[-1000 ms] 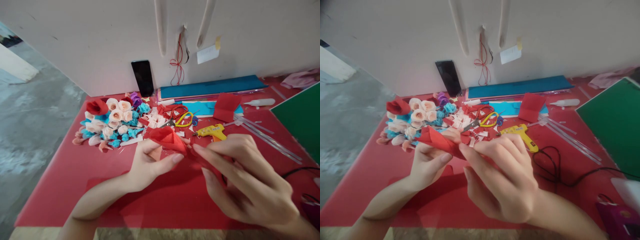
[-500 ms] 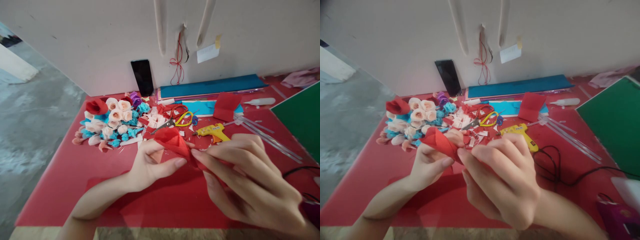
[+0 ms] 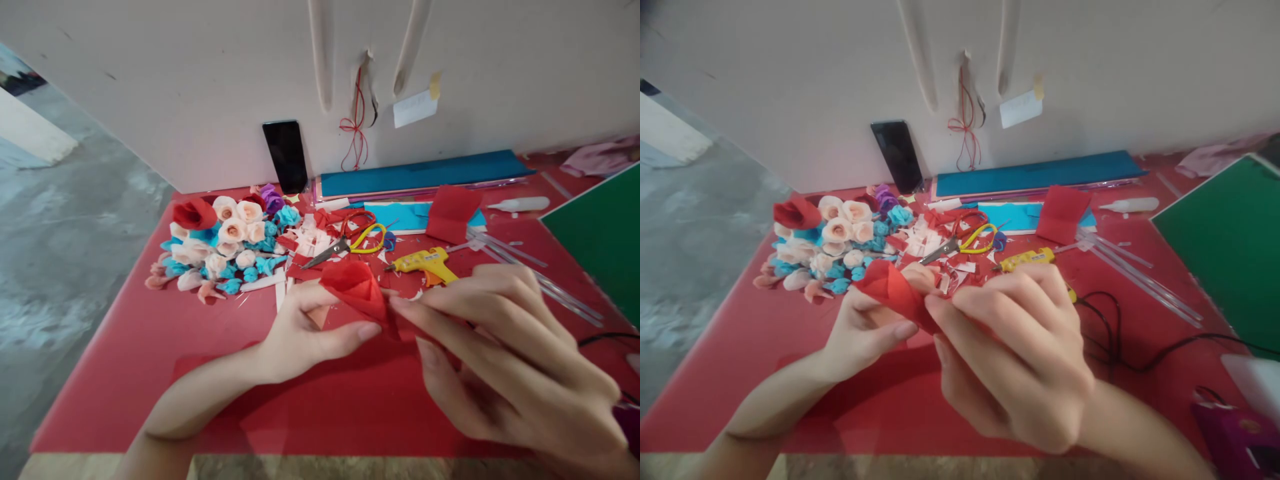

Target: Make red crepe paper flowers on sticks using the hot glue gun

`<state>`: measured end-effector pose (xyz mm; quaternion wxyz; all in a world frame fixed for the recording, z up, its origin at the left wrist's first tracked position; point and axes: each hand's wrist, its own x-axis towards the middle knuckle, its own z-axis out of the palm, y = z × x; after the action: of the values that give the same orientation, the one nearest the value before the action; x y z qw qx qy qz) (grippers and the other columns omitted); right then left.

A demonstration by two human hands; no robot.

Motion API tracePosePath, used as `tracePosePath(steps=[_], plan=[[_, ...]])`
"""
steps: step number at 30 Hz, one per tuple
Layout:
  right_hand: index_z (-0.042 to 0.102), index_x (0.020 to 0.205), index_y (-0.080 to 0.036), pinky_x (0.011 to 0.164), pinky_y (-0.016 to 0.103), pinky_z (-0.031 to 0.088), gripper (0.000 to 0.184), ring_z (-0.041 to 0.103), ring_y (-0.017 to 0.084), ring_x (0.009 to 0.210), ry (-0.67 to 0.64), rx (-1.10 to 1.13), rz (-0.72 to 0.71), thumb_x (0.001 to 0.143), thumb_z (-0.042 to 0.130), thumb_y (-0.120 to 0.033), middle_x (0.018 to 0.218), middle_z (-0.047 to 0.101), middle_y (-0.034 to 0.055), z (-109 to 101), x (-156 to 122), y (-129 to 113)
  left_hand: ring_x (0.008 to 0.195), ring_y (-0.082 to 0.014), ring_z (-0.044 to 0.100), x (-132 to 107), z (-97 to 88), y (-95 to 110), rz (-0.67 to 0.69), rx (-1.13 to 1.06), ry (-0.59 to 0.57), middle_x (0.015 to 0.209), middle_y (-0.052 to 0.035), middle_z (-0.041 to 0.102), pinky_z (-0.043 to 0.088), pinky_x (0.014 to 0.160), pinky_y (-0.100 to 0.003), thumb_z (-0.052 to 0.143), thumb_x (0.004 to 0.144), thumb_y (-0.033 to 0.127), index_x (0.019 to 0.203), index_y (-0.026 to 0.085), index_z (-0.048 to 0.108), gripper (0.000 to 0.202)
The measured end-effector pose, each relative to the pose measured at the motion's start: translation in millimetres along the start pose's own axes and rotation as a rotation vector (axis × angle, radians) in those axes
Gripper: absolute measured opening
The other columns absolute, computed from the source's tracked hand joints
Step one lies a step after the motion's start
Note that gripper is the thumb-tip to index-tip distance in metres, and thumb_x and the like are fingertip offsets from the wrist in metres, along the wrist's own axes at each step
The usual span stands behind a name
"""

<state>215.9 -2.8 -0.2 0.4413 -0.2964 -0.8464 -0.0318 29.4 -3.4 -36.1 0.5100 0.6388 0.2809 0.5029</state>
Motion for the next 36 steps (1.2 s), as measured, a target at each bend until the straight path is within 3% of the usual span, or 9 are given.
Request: tracePosePath(steps=[4,8,12,17,22,28,32,36], plan=[[0.064,0.082,-0.011,0.051,0.032,0.041,0.014,0.053,0.013,0.059,0.015,0.125,0.032,0.074,0.056,-0.004,0.071,0.062,0.0051,-2,3,1,0.087,-0.0223,0.069,1,1.3,5,-0.058,0.026,-0.001,0.095,-0.0056,0.073,0.056,0.083,-0.033,0.066,0.08,0.02,0.094,0.022,0.072,0.016],[0.061,0.08,-0.015,0.058,0.027,0.047,0.016,0.057,0.012,0.066,0.006,0.25,0.229,0.076,0.054,-0.002,0.075,0.062,0.0023,-3,5,3,0.093,-0.0221,0.068,1,3.6,5,-0.084,-0.039,0.048,0.1,-0.0062,0.072,0.055,0.087,-0.031,0.067,0.079,0.02,0.1,0.021,0.07,0.022],[0.062,0.083,-0.018,0.056,0.02,0.049,0.009,0.059,0.011,0.07,-0.16,0.502,0.436,0.083,0.054,-0.013,0.078,0.063,0.0004,0,5,12,0.106,-0.0239,0.063,1,6.2,1,-0.106,-0.125,0.106,0.112,-0.0061,0.068,0.052,0.094,-0.034,0.07,0.076,0.022,0.1,0.023,0.068,0.024],[0.064,0.092,-0.02,0.056,0.02,0.05,0.013,0.059,0.012,0.066,-0.358,0.897,0.632,0.084,0.057,-0.028,0.081,0.064,0.002,8,2,25,0.099,-0.0174,0.066,0,6.0,0,-0.129,-0.163,0.079,0.096,-0.0015,0.071,0.048,0.1,-0.033,0.068,0.078,0.018,0.122,0.029,0.055,0.048],[0.063,0.094,-0.021,0.058,0.022,0.05,0.014,0.058,0.012,0.065,-0.452,1.054,0.683,0.082,0.061,-0.026,0.078,0.061,0.001,12,-1,30,0.095,-0.0114,0.066,0,5.6,2,-0.173,-0.238,0.026,0.088,0.0022,0.071,0.048,0.095,-0.023,0.066,0.078,0.011,0.129,0.032,0.047,0.059],[0.062,0.093,-0.02,0.06,0.02,0.05,0.014,0.057,0.011,0.068,-0.516,1.151,0.75,0.079,0.065,-0.024,0.072,0.057,-0.0011,14,-2,29,0.102,-0.0157,0.064,1,6.9,4,-0.225,-0.243,-0.001,0.096,-0.0003,0.07,0.051,0.092,-0.024,0.067,0.076,0.01,0.129,0.03,0.049,0.059],[0.059,0.09,-0.018,0.067,0.024,0.052,0.011,0.06,0.012,0.071,-0.532,1.265,0.828,0.079,0.06,-0.018,0.079,0.062,0.0007,17,0,27,0.101,-0.0142,0.064,1,6.3,3,-0.238,-0.226,-0.013,0.103,-0.001,0.069,0.051,0.09,-0.022,0.066,0.077,0.009,0.126,0.031,0.051,0.056],[0.06,0.098,-0.02,0.078,0.026,0.053,0.019,0.063,0.014,0.089,-0.497,1.372,0.867,0.08,0.057,-0.015,0.097,0.065,0.0026,19,0,25,0.098,-0.0129,0.063,1,5.5,1,-0.257,-0.214,-0.033,0.099,-0.0003,0.069,0.049,0.092,-0.022,0.063,0.081,0.014,0.125,0.032,0.05,0.049]])
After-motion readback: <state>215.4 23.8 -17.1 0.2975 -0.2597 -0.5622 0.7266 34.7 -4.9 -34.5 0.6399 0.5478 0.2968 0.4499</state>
